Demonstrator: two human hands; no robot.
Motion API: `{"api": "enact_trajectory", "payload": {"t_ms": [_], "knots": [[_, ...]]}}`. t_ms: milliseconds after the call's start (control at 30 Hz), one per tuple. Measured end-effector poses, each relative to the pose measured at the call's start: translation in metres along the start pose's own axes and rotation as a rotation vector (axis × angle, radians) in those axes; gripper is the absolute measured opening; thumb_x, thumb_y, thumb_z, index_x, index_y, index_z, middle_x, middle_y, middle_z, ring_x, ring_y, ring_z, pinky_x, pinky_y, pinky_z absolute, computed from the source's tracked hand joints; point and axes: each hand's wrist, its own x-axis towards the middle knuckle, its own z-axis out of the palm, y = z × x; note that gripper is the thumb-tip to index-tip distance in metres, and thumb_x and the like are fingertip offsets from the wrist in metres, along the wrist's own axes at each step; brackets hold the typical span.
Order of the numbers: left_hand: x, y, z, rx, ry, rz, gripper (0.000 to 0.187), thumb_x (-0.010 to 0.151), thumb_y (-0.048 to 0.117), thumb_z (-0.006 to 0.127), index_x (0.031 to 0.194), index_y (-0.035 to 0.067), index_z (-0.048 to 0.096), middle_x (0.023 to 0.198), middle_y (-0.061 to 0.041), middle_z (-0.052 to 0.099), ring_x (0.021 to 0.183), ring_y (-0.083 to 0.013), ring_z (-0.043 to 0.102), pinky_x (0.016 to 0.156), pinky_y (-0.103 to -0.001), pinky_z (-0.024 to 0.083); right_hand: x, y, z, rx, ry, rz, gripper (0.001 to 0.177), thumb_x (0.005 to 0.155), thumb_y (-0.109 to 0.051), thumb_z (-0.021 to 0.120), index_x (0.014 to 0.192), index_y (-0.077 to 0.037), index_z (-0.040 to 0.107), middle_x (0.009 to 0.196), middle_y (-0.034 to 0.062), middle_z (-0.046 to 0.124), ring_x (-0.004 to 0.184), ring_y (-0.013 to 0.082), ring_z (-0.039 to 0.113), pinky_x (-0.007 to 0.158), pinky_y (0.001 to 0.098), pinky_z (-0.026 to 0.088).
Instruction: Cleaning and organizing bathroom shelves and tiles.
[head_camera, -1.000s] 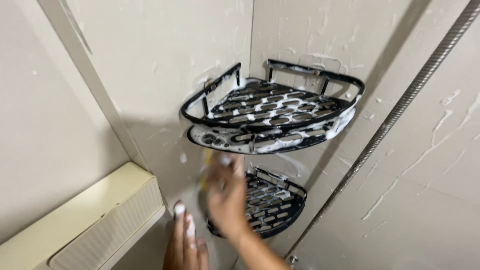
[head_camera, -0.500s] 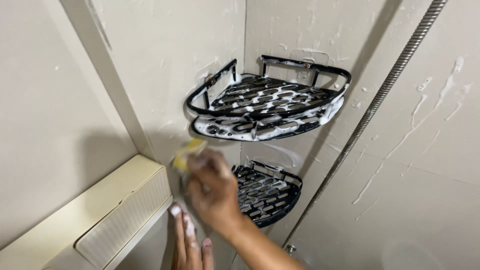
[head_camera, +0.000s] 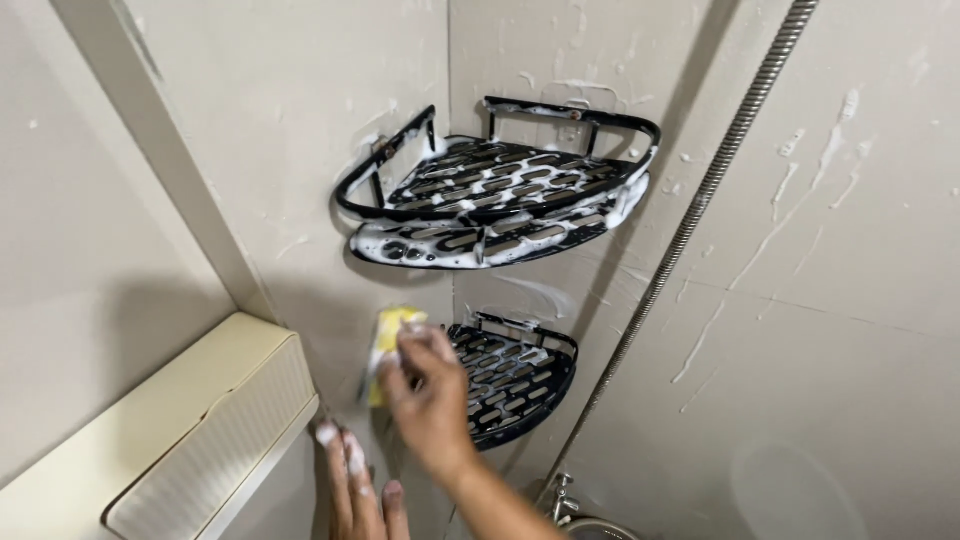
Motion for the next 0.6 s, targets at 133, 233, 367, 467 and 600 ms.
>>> {"api": "enact_trajectory", "payload": {"t_ms": [133,233,367,467,600], "knots": [[-0.040,-0.038,0.030,-0.002,0.099,0.061,0.065,0.093,0.018,0.051,0.151,-0.006,0.034,0.158,-0.032,0.031,0.146,-0.0465,0.037,0.119,-0.046,0.035,-0.036,0.023,0.009,0.000,-0.055,0.019,0.037,0.082,0.002,0.071,0.119,0.006,0.068,0.115,0.0128,0.069,0.099,0.0190,0.070,0.081,0.0282,0.064],[-0.030,-0.010,0.029,-0.162,0.103,0.006,0.060,0.097,0.018,0.050,0.151,-0.004,0.039,0.155,-0.029,0.041,0.145,-0.0411,0.043,0.122,-0.044,0.034,-0.019,0.036,-0.002,-0.171,0.031,0.291,0.035,0.080,0.002,0.073,0.115,0.003,0.071,0.098,0.0115,0.073,0.076,0.0205,0.068,0.067,0.0321,0.056],[-0.040,-0.041,0.055,-0.319,0.018,-0.277,0.052,0.098,0.013,0.047,0.147,-0.005,0.044,0.149,-0.027,0.050,0.140,-0.0368,0.051,0.116,-0.042,0.038,-0.007,0.039,-0.005,-0.183,0.264,0.309,0.028,0.081,0.002,0.070,0.110,0.003,0.072,0.092,0.0137,0.073,0.073,0.0209,0.069,0.065,0.0348,0.056],[-0.063,-0.107,0.088,-0.487,-0.077,-0.759,0.045,0.100,0.010,0.049,0.141,-0.005,0.053,0.144,-0.023,0.060,0.132,-0.0316,0.059,0.109,-0.040,0.044,-0.019,0.061,0.004,-0.330,0.249,0.114,0.027,0.079,0.006,0.069,0.106,0.003,0.072,0.095,0.0176,0.073,0.082,0.0223,0.071,0.071,0.0366,0.057],[-0.131,-0.155,0.097,-0.577,-0.036,-0.799,0.036,0.099,0.008,0.058,0.132,-0.004,0.065,0.133,-0.019,0.071,0.122,-0.0243,0.066,0.105,-0.036,0.048,-0.008,0.112,0.023,-0.206,0.168,0.421,0.030,0.078,0.002,0.069,0.109,0.002,0.069,0.096,0.0162,0.073,0.082,0.0229,0.073,0.071,0.0367,0.059]]}}
